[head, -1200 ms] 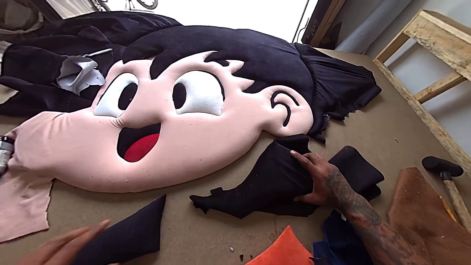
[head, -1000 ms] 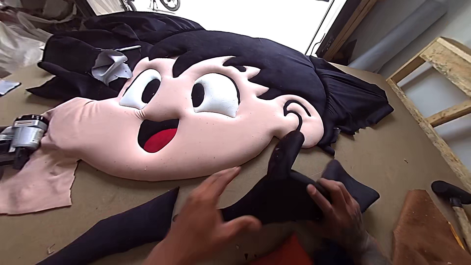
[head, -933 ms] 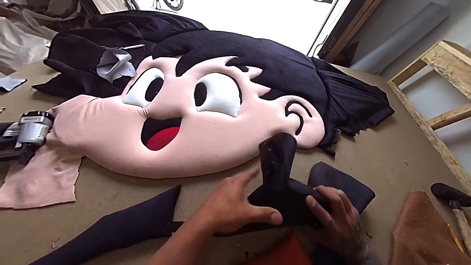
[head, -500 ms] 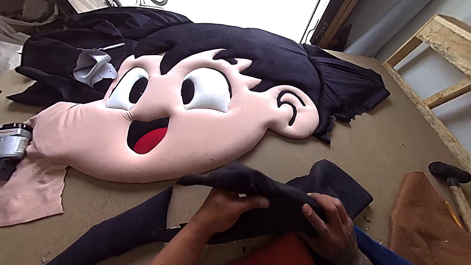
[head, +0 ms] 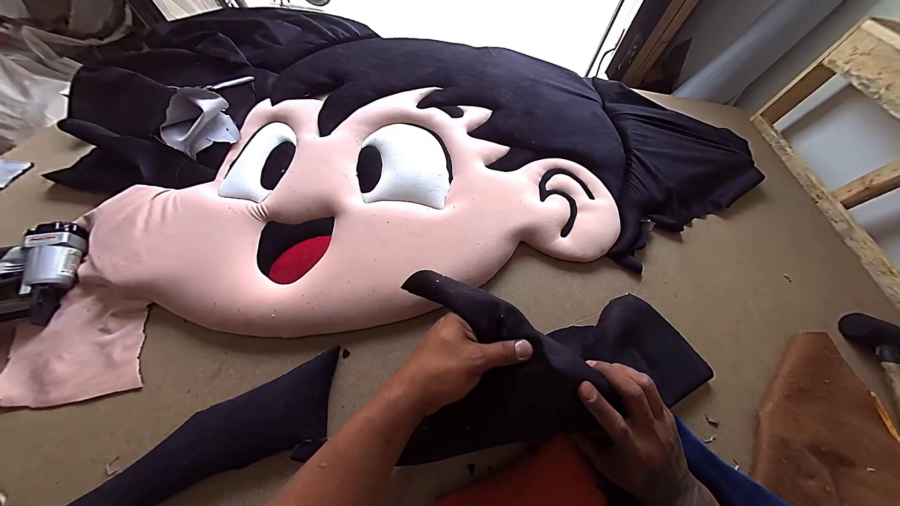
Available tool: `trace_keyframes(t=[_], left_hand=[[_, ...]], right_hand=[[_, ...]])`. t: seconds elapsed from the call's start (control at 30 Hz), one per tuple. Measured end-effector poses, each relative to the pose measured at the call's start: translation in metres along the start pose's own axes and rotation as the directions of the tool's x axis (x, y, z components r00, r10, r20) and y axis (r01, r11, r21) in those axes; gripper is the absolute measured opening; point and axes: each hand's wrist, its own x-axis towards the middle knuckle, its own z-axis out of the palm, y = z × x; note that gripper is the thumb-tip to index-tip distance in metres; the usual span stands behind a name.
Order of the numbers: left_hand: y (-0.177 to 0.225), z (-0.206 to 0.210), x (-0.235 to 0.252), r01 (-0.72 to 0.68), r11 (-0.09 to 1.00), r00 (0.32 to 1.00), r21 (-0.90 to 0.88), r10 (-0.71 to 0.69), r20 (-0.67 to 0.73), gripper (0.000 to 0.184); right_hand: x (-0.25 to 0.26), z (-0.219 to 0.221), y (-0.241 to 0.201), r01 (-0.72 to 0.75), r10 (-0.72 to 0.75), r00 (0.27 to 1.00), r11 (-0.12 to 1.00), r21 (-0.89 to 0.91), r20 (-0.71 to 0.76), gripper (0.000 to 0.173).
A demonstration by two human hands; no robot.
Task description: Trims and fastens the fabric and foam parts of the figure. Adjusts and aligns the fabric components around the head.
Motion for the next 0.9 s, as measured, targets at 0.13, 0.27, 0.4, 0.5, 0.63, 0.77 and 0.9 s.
trace_keyframes(t=[0.13, 0.27, 0.4, 0.5, 0.63, 0.77, 0.9], left_hand=[[0.006, -0.002, 0.005, 0.084, 0.995, 0.996, -0.057, -0.084, -0.001, 0.029], [0.000, -0.003, 0.018, 0.155, 0.982, 0.987, -0.104, -0.158, -0.023, 0.033], [-0.007, 0.000, 0.035, 0.221, 0.974, 0.973, -0.056, -0.224, -0.060, 0.035], [-0.007, 0.011, 0.047, 0.249, 0.968, 0.968, -0.007, -0.249, -0.019, 0.033], [-0.006, 0.023, 0.066, 0.299, 0.954, 0.954, 0.022, -0.300, 0.024, 0.031], [-0.012, 0.022, 0.090, 0.392, 0.920, 0.918, 0.023, -0.393, 0.053, 0.033], [-0.022, 0.028, 0.102, 0.417, 0.908, 0.906, 0.050, -0.419, 0.065, 0.029]], right_hand=[[0.003, -0.001, 0.000, -0.016, 0.016, 1.000, 1.000, 0.011, 0.016, 0.086], [0.004, -0.005, 0.002, -0.045, 0.044, 0.997, 0.999, 0.013, 0.059, 0.091], [0.020, -0.019, -0.005, -0.083, 0.076, 0.986, 0.996, 0.042, 0.146, 0.103], [0.040, -0.027, -0.024, -0.007, -0.013, 0.978, 0.996, 0.090, 0.210, 0.098], [0.053, -0.016, -0.030, 0.087, -0.107, 0.952, 0.993, 0.081, 0.285, 0.095], [0.060, -0.010, -0.022, 0.075, -0.078, 0.943, 0.997, 0.023, 0.324, 0.101], [0.065, -0.010, -0.017, 0.066, -0.048, 0.918, 0.997, -0.033, 0.393, 0.121]])
